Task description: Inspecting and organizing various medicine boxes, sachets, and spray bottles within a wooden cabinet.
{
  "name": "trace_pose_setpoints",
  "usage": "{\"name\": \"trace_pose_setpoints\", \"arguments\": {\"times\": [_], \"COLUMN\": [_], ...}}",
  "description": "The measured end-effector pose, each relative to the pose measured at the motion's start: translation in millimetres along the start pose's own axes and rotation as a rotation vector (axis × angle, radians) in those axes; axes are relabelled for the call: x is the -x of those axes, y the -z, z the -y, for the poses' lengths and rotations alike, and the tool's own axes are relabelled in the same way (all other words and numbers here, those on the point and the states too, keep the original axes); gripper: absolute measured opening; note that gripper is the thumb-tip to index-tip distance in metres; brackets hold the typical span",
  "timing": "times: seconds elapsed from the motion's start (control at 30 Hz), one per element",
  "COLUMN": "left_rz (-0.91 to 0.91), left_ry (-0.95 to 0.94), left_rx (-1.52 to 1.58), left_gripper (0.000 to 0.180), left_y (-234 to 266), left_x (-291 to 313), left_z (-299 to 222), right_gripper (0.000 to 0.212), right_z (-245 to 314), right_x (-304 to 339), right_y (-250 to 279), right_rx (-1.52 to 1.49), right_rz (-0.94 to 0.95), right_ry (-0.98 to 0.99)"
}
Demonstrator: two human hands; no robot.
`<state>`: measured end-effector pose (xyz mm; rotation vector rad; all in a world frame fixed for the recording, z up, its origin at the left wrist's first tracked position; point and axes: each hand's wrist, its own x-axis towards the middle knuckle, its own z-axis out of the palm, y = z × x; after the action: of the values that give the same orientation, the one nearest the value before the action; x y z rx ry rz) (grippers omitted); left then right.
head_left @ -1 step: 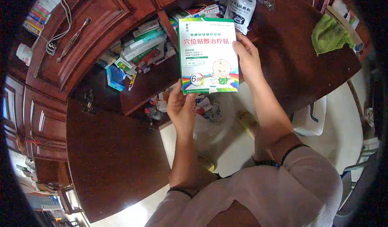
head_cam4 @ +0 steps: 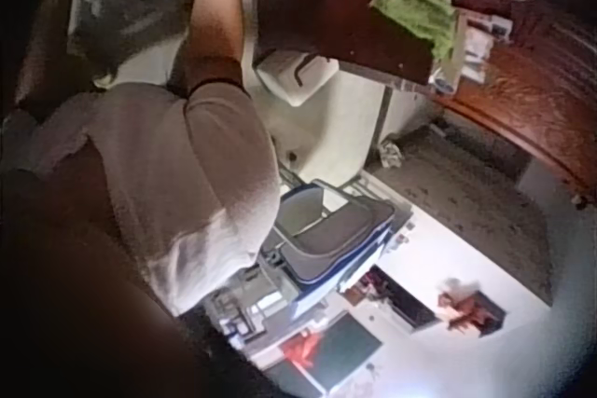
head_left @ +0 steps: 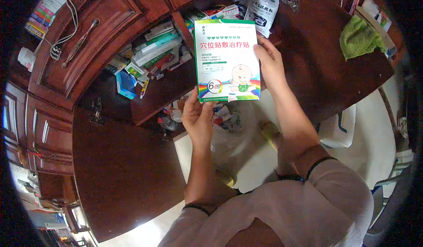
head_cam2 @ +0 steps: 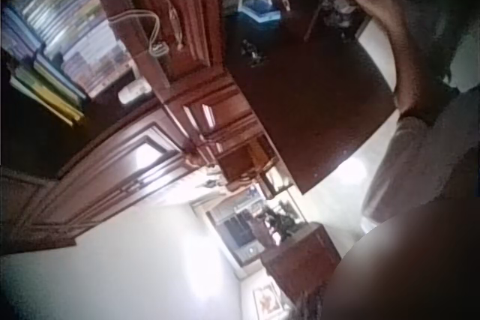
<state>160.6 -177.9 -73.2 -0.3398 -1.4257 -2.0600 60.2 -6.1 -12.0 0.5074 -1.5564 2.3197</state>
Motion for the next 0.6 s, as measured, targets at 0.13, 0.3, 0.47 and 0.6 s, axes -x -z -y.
{"name": "trace_pose_setpoints", "arguments": {"times": [0.13,0.3,0.47,0.6], "left_rz": [0.016,-0.019,-0.031,-0.034], "left_ry": [-0.024,-0.001,0.029,0.019], "left_rx": [0.033,0.041,0.006,0.005], "left_gripper": [0.035,0.035,0.035,0.034], "left_y": [-1,-6,-9,-12], "left_x": [-1,-2,-5,-7], "left_z": [0,-3,-10,-10], "right_gripper": [0.039,0.037,0.034,0.032], "right_z": [-2,-3,-4,-2], "right_x": [-2,-6,-12,-13], "right_y": [-2,0,2,2], "right_rx": [-0.029,-0.02,-0.018,0.015], "right_rz": [0.003,-0.002,0.005,-0.011], "right_ry": [0.028,0.043,0.026,0.068]}}
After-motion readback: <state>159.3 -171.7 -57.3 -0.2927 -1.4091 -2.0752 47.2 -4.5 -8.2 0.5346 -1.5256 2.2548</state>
